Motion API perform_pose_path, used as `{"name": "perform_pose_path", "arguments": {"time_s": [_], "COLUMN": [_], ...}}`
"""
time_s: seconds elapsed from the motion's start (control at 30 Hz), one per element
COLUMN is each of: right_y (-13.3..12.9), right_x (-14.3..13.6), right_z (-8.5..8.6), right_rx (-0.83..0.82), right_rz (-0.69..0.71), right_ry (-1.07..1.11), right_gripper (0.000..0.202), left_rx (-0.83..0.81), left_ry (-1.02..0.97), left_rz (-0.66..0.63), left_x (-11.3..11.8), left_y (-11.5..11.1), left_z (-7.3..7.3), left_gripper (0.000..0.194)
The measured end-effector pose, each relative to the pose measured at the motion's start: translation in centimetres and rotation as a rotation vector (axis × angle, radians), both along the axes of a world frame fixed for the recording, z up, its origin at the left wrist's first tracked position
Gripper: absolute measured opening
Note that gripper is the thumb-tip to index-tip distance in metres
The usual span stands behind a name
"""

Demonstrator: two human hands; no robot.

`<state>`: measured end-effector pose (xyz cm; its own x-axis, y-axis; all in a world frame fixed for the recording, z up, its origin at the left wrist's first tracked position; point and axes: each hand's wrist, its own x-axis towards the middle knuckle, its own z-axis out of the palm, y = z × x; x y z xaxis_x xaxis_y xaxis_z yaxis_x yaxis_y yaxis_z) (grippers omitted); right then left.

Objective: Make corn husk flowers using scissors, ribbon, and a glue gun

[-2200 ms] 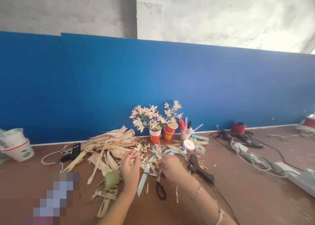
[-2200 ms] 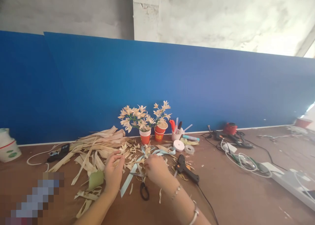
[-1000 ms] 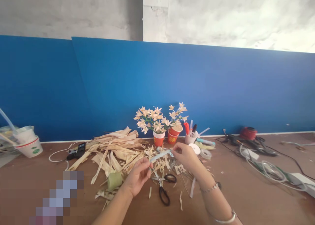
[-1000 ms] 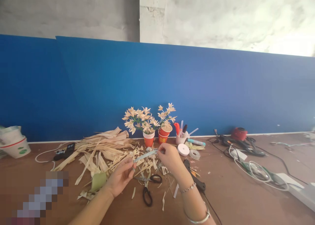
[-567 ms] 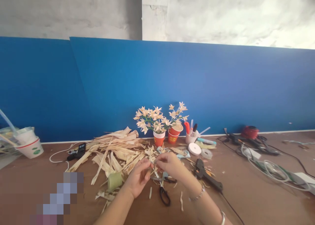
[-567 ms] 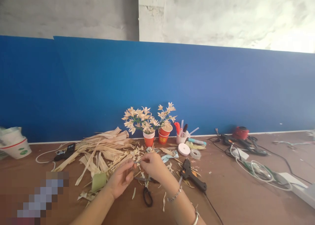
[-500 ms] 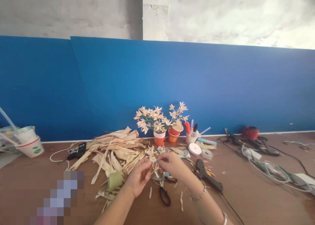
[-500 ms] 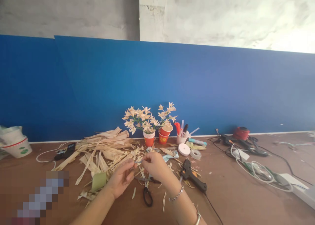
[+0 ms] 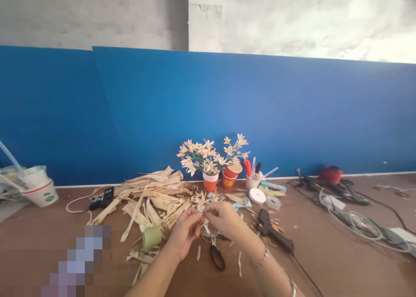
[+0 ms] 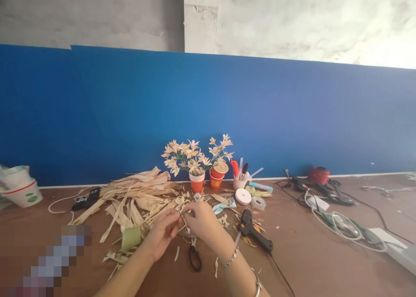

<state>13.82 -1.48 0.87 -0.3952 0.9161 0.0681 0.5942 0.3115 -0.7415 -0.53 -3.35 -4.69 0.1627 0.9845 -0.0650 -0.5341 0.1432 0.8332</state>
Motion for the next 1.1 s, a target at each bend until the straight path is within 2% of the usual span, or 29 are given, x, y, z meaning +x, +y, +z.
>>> {"name": "perform_pose_path", "arguments": {"time_s": [0.2,0.27,0.4,0.5,0.6,0.77,1.1], "right_y": [-0.3,0.1,1.2,1.6,1.6,1.4,1.7], "right_x": [-0.4,-0.3,0.0,0.1,0.0,-0.6,-1.9], "right_z": [0.1,-0.3,-1.4,-1.6,-1.6,-1.8,-3.6], "right_rx": [0.19,0.116,-0.262,-0.418,-0.411,-0.368,-0.38], "right_rz": [-0.073,-0.086,-0.104,-0.076,-0.061,-0.066,-0.045], "right_ry": [-0.109,-0.046,0.291,0.465,0.487,0.524,0.532], "right_gripper": [0.023,0.022,0.011,0.02,0.028,0.03,0.034], "left_rx": [-0.031,-0.034,-0.052,-0.037,0.0,0.034,0.042], "left_ry": [-0.037,-0.042,0.017,0.114,0.207,0.307,0.328], "left_rz": [0.008,0.032,0.206,0.337,0.39,0.406,0.428], "left_x": [0.2,0.3,0.3,0.3,0.3,0.8,1.4], "left_y": [-0.2,-0.2,0.2,0.6,0.7,0.2,-0.5], "left_z": [0.3,0.3,0.1,-0.3,-0.6,-0.5,0.3], "left_gripper": [0.019,0.02,0.024,0.026,0.027,0.025,0.022]}}
